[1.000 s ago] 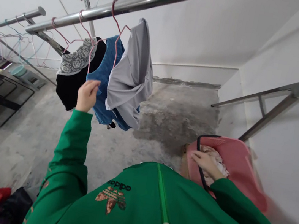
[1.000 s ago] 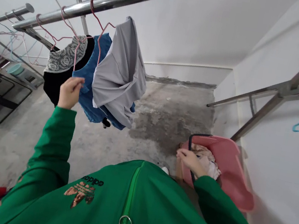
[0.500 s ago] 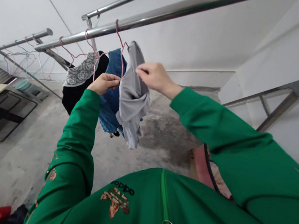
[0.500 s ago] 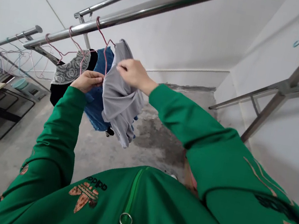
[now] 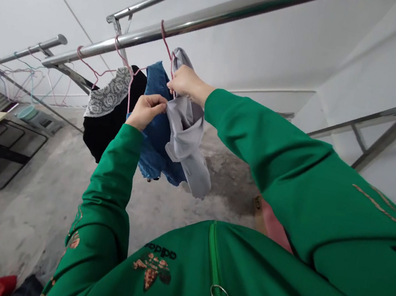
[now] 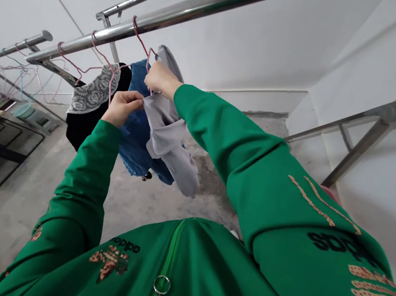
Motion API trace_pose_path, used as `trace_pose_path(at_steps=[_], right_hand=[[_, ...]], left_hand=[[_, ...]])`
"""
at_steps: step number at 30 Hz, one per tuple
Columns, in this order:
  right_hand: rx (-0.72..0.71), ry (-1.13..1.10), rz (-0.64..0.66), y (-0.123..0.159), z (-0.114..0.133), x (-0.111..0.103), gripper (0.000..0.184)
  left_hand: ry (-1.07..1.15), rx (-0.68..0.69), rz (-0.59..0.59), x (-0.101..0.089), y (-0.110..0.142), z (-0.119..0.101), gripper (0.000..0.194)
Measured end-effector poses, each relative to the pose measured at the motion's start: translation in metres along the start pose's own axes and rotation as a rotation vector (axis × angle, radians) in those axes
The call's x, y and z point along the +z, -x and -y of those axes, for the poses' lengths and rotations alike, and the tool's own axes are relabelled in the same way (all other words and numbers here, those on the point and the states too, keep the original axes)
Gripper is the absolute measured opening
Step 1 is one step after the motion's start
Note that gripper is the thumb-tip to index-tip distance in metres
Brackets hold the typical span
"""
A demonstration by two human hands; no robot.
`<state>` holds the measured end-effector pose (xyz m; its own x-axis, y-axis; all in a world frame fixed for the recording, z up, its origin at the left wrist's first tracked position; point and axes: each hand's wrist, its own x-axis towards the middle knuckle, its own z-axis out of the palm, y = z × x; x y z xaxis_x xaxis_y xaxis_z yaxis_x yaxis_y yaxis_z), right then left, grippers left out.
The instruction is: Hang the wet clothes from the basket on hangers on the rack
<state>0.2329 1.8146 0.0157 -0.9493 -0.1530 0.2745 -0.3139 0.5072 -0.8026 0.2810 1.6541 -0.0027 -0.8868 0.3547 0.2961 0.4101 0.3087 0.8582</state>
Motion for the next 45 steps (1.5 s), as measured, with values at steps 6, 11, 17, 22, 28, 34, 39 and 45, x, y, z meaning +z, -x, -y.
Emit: trace_pose_path(at_steps=[6, 11, 17, 22, 28, 34, 39, 45], right_hand=[[-0.028, -0.051, 0.044, 0.007, 0.007, -0.003, 0.018], [-0.034, -0.034, 0.01, 0.013, 0.004, -0.008, 0.017], [-0.017, -0.02, 0.03, 0.02, 0.012, -0.015, 0.012], [0.057, -0.004, 0.07, 0.028, 0.03, -0.021, 0.017], [0.073, 0.058, 0.11, 0.027, 0.035, -0.024, 0.023], [0.019, 0.045, 0.115, 0.022, 0.022, -0.016, 0.02], [-0.037, -0.077, 0.049, 0.019, 0.009, -0.007, 0.022], [0.012, -0.223, -0.035, 0.1, -0.073, -0.02, 0.018]], left_hand=[[0.39, -0.113, 0.228, 0.008, 0.014, 0.007, 0.028], [0.479, -0.204, 0.293, 0.013, 0.023, 0.024, 0.038], [0.479, -0.209, 0.325, 0.018, 0.025, 0.035, 0.043], [0.444, -0.206, 0.178, 0.011, 0.023, 0.035, 0.04], [0.374, -0.052, -0.054, -0.002, 0.011, 0.038, 0.039], [0.146, -0.027, 0.003, 0.019, 0.006, 0.058, 0.028], [-0.105, -0.03, -0.021, 0.022, 0.021, 0.079, 0.05], [-0.286, -0.19, -0.34, 0.014, 0.111, 0.112, 0.044]])
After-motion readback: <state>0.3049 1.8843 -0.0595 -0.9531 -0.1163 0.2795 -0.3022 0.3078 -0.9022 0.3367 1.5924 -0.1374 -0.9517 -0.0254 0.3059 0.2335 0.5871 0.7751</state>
